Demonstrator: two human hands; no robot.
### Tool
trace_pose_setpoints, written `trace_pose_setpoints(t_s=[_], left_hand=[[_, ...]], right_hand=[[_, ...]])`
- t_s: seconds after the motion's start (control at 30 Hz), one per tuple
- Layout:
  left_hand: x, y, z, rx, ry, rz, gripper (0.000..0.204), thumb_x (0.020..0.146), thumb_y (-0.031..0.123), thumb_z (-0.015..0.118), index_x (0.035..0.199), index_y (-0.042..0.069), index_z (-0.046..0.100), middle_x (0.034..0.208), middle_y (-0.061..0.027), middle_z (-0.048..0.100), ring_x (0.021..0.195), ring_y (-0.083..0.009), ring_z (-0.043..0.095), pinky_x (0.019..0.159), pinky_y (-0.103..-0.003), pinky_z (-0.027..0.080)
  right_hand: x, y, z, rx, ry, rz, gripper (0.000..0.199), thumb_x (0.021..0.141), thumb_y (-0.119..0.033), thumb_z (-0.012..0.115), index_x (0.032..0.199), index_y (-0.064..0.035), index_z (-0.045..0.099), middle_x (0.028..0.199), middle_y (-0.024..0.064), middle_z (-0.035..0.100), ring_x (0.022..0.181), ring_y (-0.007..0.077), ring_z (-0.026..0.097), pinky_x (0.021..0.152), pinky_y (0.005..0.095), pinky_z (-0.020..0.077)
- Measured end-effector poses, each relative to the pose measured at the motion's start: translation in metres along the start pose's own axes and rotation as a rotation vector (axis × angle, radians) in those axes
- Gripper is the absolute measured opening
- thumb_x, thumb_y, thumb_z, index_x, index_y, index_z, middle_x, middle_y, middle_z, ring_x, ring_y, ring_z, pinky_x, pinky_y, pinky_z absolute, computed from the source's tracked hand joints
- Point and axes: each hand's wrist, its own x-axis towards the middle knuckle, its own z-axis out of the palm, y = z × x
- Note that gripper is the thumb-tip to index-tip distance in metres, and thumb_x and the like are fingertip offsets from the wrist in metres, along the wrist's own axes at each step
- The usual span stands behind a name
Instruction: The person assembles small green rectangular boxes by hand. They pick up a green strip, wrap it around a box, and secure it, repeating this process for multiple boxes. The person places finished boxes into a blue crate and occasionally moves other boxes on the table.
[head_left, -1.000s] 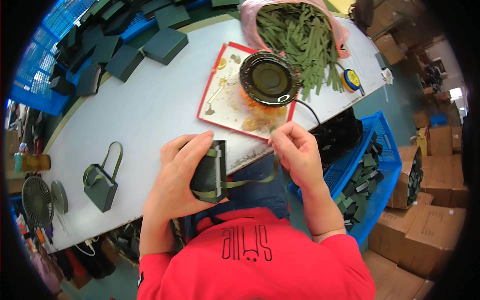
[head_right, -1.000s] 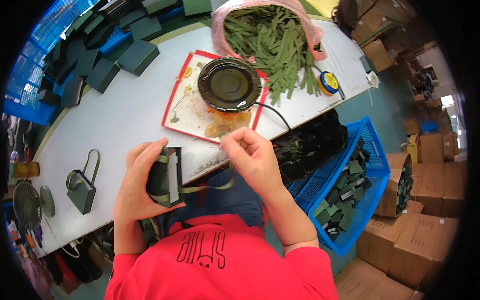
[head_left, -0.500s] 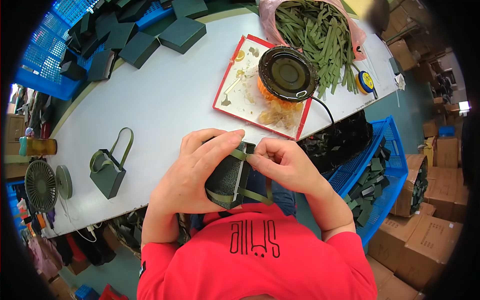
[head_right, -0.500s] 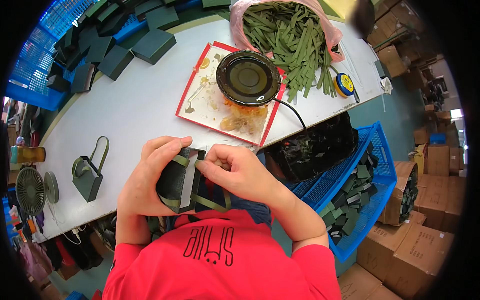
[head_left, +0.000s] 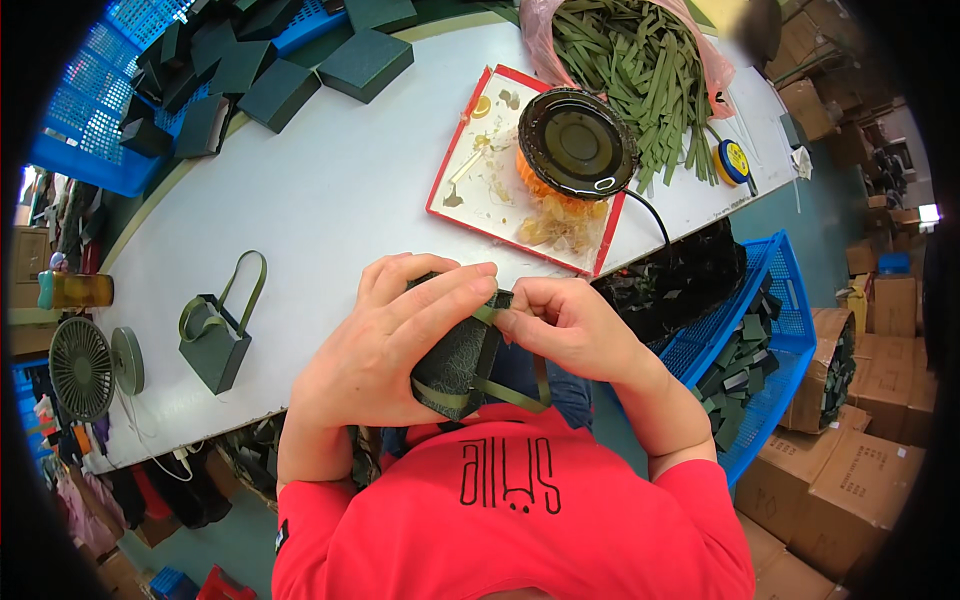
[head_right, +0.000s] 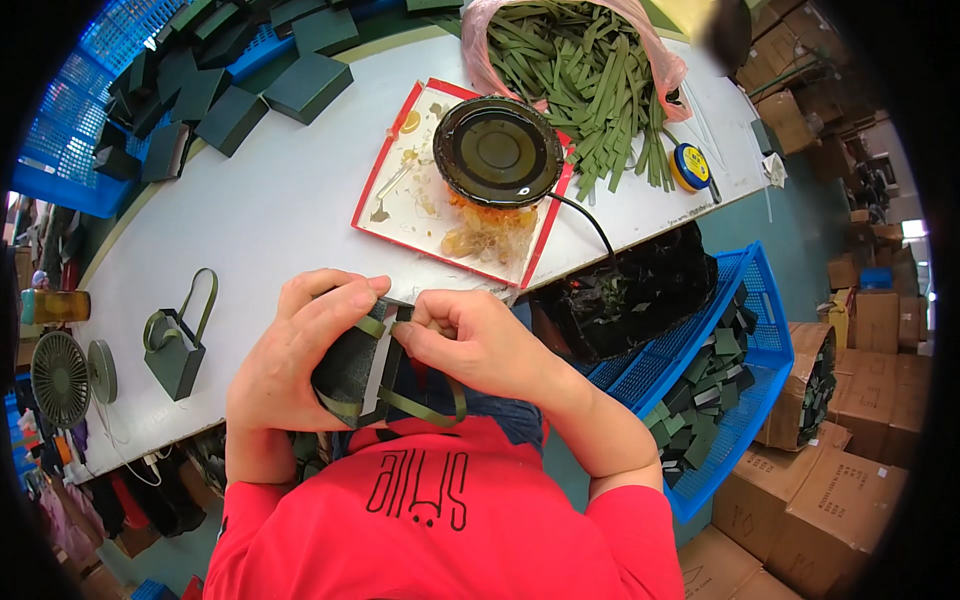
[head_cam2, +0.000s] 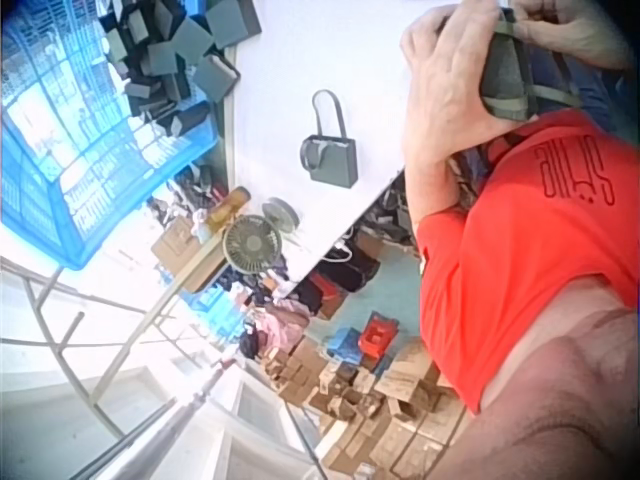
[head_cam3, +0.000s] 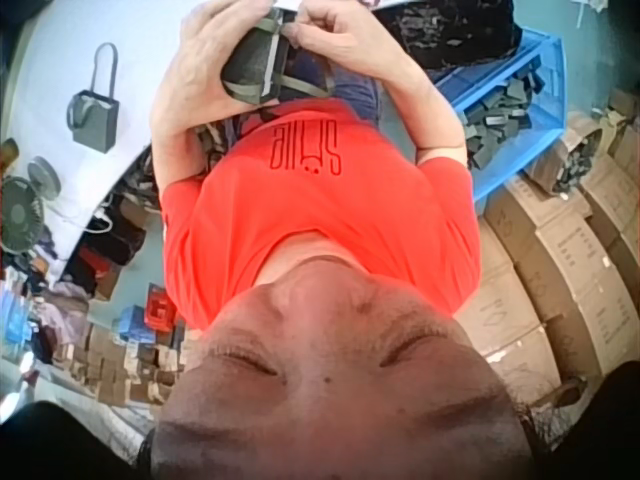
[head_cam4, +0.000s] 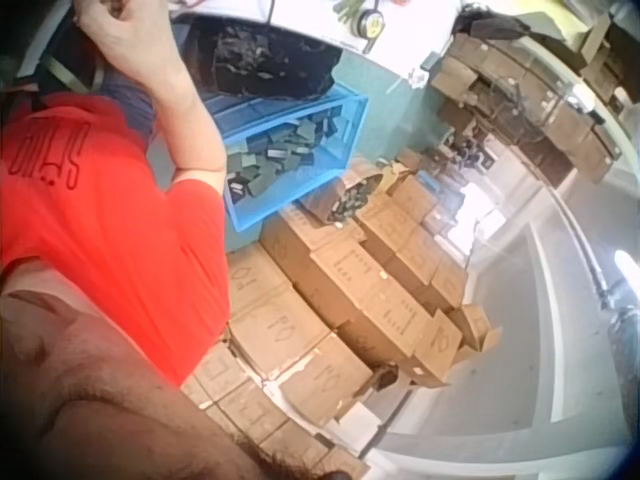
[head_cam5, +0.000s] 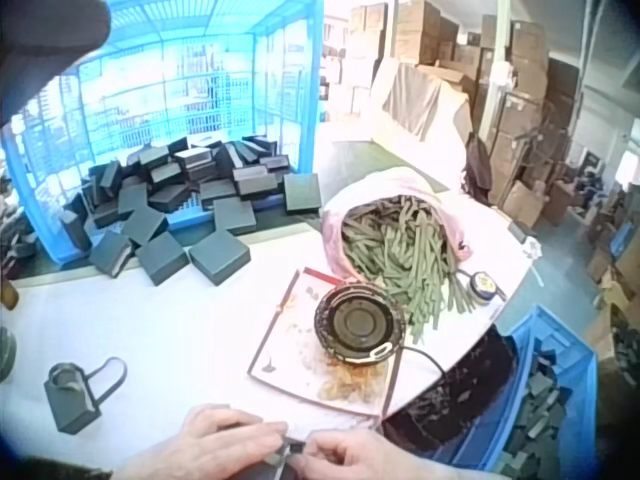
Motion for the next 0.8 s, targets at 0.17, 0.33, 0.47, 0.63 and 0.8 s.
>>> trace_pose_setpoints(t_s=[0.17, 0.33, 0.47, 0.63, 0.8], left_hand=[[0.006, 0.007, -0.008, 0.091, -0.122, -0.003, 0.086, 0.061, 0.029, 0.092, 0.135, 0.006, 0.055, 0.136, -0.0147, 0.062, 0.117, -0.036, 0.058, 0.104, -0.05, 0.04], [0.006, 0.008, -0.007, 0.157, -0.199, 0.01, 0.082, 0.061, 0.028, 0.09, 0.133, 0.006, 0.056, 0.136, -0.0139, 0.062, 0.118, -0.0363, 0.057, 0.105, -0.052, 0.038], [0.003, 0.006, -0.004, 0.088, -0.162, -0.068, 0.091, 0.056, 0.021, 0.087, 0.14, 0.012, 0.054, 0.142, -0.0076, 0.057, 0.123, -0.0329, 0.053, 0.106, -0.051, 0.036], [-0.005, -0.001, -0.004, 0.048, -0.033, -0.073, 0.089, 0.059, 0.02, 0.087, 0.14, 0.008, 0.053, 0.14, -0.0103, 0.059, 0.121, -0.0334, 0.054, 0.105, -0.048, 0.038], [-0.005, 0.0, -0.004, 0.071, -0.028, -0.074, 0.087, 0.061, 0.02, 0.086, 0.14, 0.008, 0.053, 0.14, -0.0104, 0.059, 0.12, -0.0337, 0.055, 0.104, -0.048, 0.038]], right_hand=[[0.001, 0.005, -0.001, -0.053, 0.007, 0.063, 0.028, 0.095, -0.019, 0.065, 0.075, -0.0009, 0.058, 0.066, -0.002, 0.057, 0.062, 0.0023, 0.048, 0.053, 0.0239, 0.0392], [0.005, 0.014, -0.002, -0.159, 0.023, 0.061, 0.028, 0.093, -0.019, 0.065, 0.073, -0.0009, 0.057, 0.064, -0.0012, 0.056, 0.061, 0.0034, 0.048, 0.052, 0.0258, 0.0395], [0.009, 0.026, -0.005, -0.019, -0.05, -0.018, 0.023, 0.098, -0.02, 0.064, 0.085, -0.0011, 0.063, 0.07, -0.0007, 0.061, 0.061, 0.0047, 0.05, 0.053, 0.0252, 0.0409], [-0.002, 0.029, -0.018, 0.274, 0.268, -0.03, 0.023, 0.101, -0.019, 0.064, 0.115, -0.0011, 0.07, 0.083, 0.0015, 0.071, 0.071, 0.0053, 0.06, 0.062, 0.0215, 0.0468], [-0.006, 0.036, -0.001, 0.016, 0.54, -0.327, 0.017, 0.098, -0.009, 0.068, 0.11, 0.0035, 0.071, 0.087, 0.0057, 0.074, 0.073, 0.0057, 0.064, 0.066, 0.0195, 0.0496]])
